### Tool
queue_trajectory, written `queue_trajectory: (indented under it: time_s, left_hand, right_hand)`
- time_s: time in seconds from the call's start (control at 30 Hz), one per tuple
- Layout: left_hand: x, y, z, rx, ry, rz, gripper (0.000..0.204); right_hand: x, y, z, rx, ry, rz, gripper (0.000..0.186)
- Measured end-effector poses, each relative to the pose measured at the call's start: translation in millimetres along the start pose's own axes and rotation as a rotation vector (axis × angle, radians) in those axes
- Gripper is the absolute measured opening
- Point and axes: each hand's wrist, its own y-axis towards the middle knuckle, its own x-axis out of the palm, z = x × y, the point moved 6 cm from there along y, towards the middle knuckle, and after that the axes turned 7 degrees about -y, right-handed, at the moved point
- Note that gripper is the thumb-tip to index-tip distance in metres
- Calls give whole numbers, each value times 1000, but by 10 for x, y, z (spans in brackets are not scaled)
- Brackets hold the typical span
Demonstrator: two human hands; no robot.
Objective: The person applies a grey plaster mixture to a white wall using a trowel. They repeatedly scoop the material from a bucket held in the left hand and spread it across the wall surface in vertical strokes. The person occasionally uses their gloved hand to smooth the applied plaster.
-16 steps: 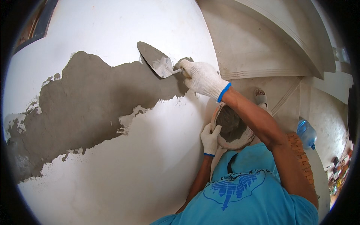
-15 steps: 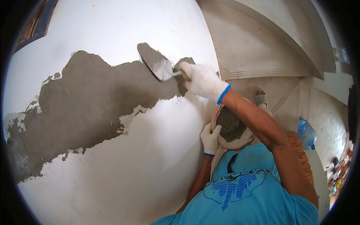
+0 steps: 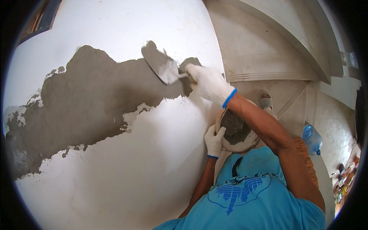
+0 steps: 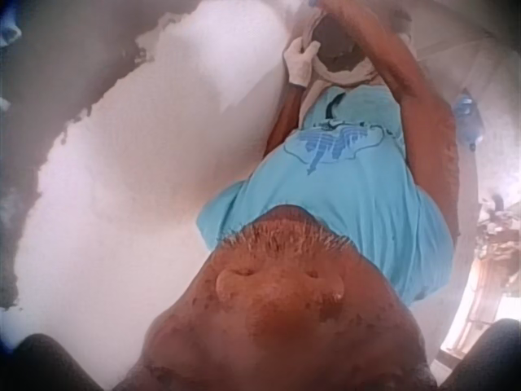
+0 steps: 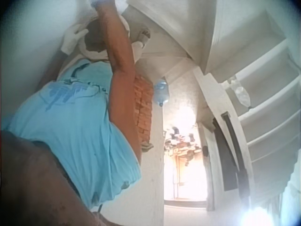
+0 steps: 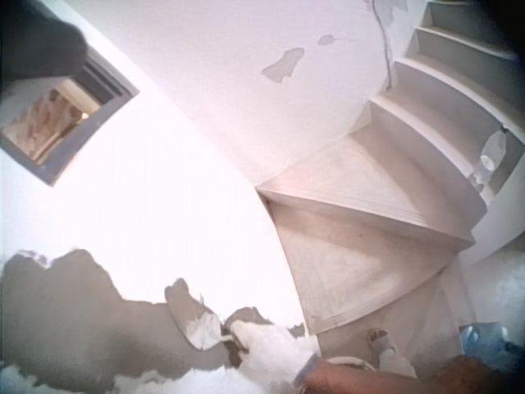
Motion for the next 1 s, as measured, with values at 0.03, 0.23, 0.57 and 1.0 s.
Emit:
queue_trajectory:
  time_s: [0.03, 0.23, 0.57, 1.0]
  left_hand:
    - [5, 4, -10, 1, -4, -1, 28]
    - [-31, 37, -154, 7, -22, -8, 31]
    - [-20, 44, -129, 6, -15, -46, 29]
    - [-30, 5, -43, 30, 30, -45, 30]
  right_hand:
    - [89, -132, 13, -44, -18, 21, 16]
    - [135, -521, 141, 17, 121, 67, 22]
    - [291, -311, 161, -49, 87, 54, 19]
    - [255, -191, 140, 25, 117, 73, 16]
